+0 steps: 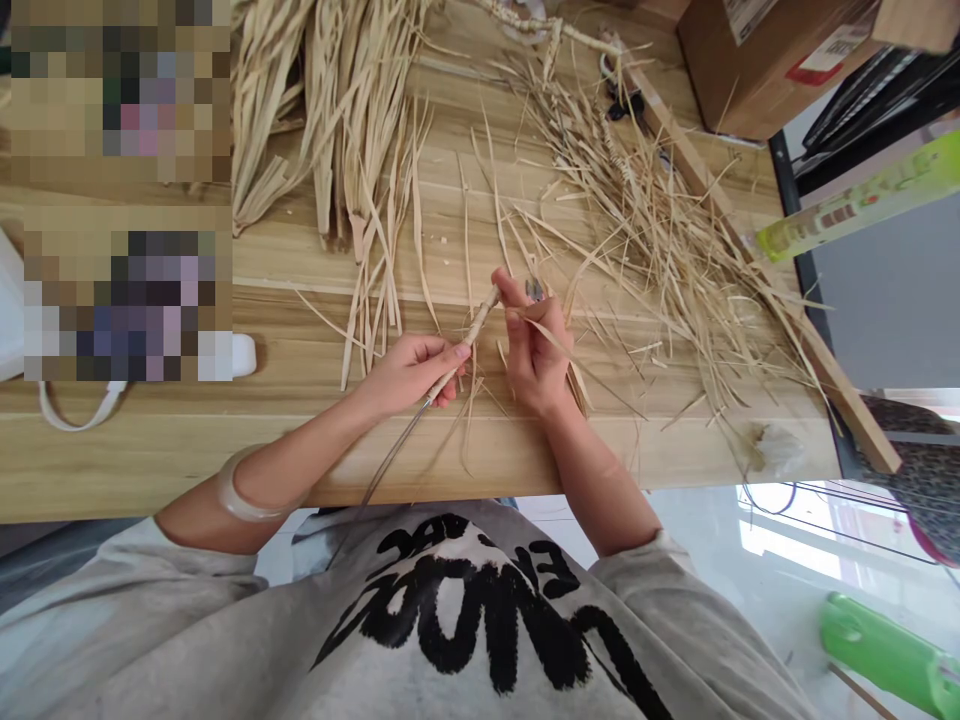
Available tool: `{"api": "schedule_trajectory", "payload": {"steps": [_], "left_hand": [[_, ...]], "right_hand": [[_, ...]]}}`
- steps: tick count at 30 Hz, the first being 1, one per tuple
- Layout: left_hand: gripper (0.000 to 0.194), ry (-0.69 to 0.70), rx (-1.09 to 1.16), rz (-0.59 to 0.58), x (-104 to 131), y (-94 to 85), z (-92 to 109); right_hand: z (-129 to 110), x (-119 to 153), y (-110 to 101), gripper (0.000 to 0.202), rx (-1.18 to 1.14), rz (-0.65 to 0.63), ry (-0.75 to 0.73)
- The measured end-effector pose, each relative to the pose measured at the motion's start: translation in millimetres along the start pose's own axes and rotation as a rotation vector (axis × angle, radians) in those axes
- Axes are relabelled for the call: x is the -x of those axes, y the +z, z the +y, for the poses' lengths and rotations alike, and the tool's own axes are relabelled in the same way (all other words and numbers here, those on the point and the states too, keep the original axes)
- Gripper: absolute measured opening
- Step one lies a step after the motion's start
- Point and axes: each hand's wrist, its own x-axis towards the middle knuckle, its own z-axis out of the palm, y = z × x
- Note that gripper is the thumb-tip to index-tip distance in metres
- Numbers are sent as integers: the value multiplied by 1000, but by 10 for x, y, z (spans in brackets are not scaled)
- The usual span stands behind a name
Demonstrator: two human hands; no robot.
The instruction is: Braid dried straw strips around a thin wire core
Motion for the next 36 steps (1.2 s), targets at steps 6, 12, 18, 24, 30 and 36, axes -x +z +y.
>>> {"api": "schedule_trajectory", "payload": {"steps": [6,12,18,24,30,36], "left_hand": [[63,98,-4,-4,22,-8,-38],[91,207,-101,-46,48,2,-77],[73,196,-96,-15,19,-29,-102],[72,237,-137,-10,-12,-52,-171],[69,237,-74,-23,-2,11,-174],[42,251,-77,-4,44,48,-79]], "right_hand": [[-23,6,17,20,-49,-92,9],[-44,50,78,19,-79,-144,-30],[-72,57,84,10,-29,-139,-86],[-96,45,83,12,-31,-168,-61],[-69,46,91,18,-59,-202,-19],[-57,63,98,20,-50,-179,27]]}}
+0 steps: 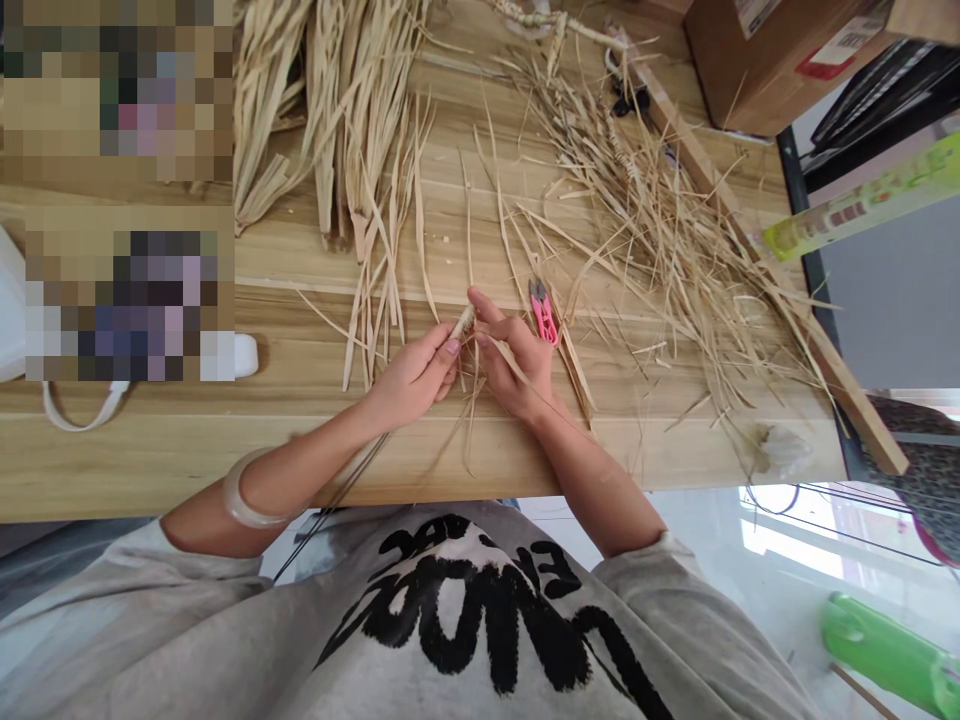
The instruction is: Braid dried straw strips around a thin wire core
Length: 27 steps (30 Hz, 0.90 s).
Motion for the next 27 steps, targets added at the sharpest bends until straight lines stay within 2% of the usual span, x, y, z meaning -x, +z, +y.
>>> {"api": "schedule_trajectory", "payload": {"steps": [4,10,14,19,21,23,27], "left_hand": [[43,2,-58,25,10,-14,29],[39,50,-297,146,33,-51,-1],[64,52,-233,132,31,-67,-78],[69,3,-97,95,12,-52,-69],[67,-11,-51,80,9,-32,-28],[66,-15,-3,68,12,-8,14],[66,-29,67,38,23,25,59]], "right_hand": [[-11,1,-7,18,6,-6,10],[-6,-3,5,14,-58,-57,-38],[4,3,23,17,-96,-66,-29],[14,-7,17,18,-97,-84,-62],[10,-19,2,17,-94,-37,-88],[1,-34,-13,15,-97,63,-94],[-10,-60,-13,14,-129,283,-8]]}}
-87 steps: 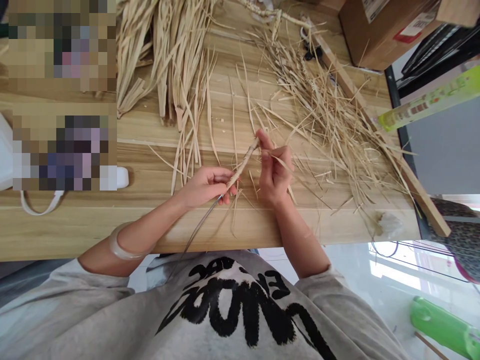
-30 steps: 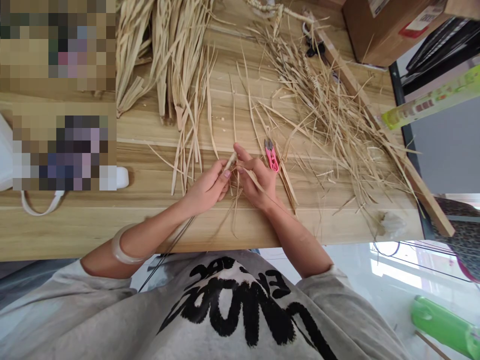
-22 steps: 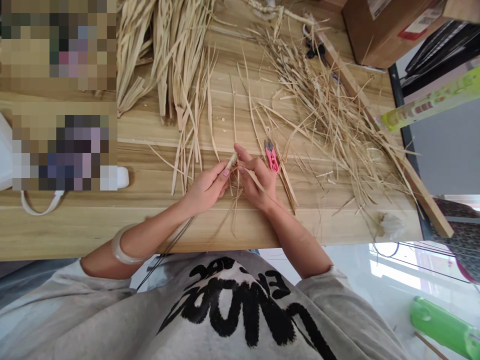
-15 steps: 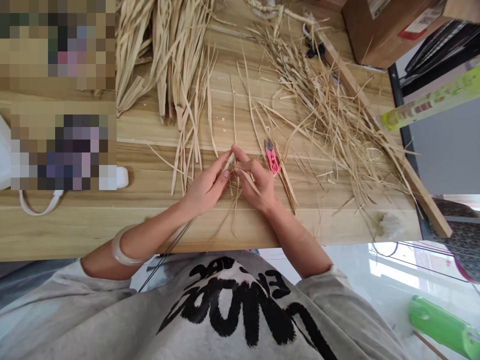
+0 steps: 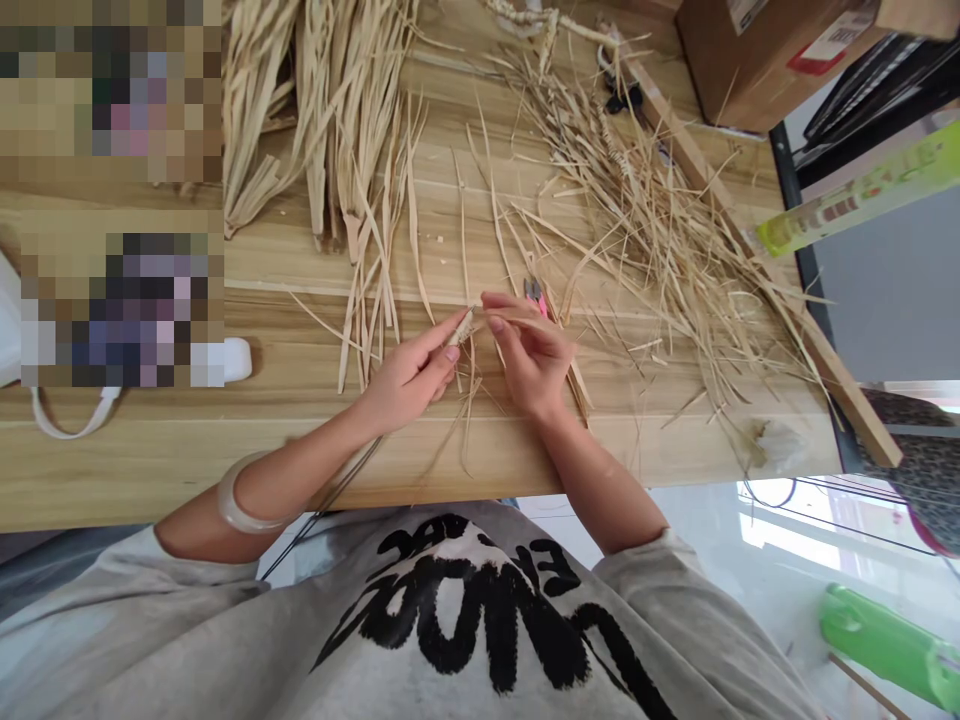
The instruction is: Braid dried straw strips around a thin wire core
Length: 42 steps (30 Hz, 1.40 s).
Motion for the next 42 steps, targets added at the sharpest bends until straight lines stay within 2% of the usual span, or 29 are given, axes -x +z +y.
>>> {"api": "schedule_trajectory", "payload": {"steps": [4,10,12,16,18,23,30,34,39,42], "left_hand": [[66,-1,29,-15,-1,7,-5],[65,-6,46,-27,-2,-2,-5],[67,-7,40,-24,-3,-8,-4],[72,-14,30,8,-15,-18,-19],[74,-19,27,28,-24,-20,-28],[70,-13,23,57,-24,-22,-16],[57,-5,-5,67,-14,-29,7],[60,-11,41,56,-20,-27,-11],[61,11,86,11,-28,-24,-49],[62,21,103,8,-30,-24,-53]], "right_hand": [[25,-14,38,19,-110,121,175],[18,-38,47,28,-187,93,280],[-7,-19,36,28,-123,70,229],[-38,43,18,17,75,-8,-67],[-38,63,15,11,93,-58,-147],[-33,78,22,7,104,-89,-143],[-17,108,23,13,113,-132,-100],[-16,102,39,14,72,-13,-22],[-52,-2,48,20,-78,179,231],[-53,-63,41,31,-171,254,305]]}}
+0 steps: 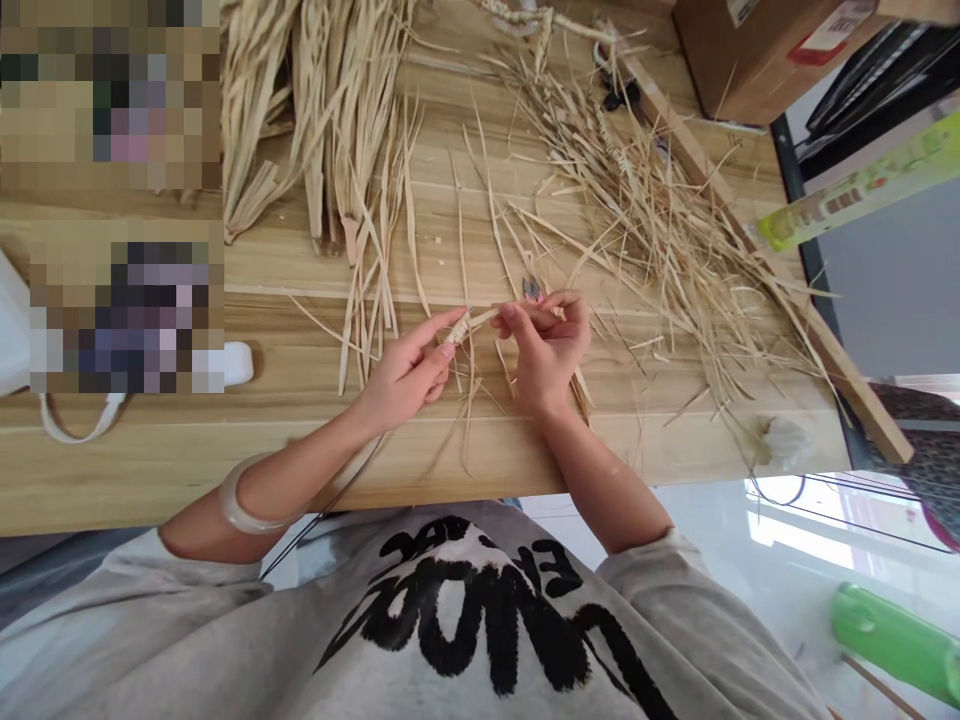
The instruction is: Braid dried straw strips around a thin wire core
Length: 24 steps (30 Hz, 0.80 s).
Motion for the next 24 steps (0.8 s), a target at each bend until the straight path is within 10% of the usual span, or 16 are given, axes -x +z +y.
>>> {"api": "schedule_trajectory", "payload": {"steps": [19,24], "left_hand": [[60,-23,23,-21,5,-27,21],[63,-9,19,-23,5,-6,30]], "right_hand": [[59,-105,-173,10,480,28,-309],[-7,-92,-107,14,178,-131,-73]]}}
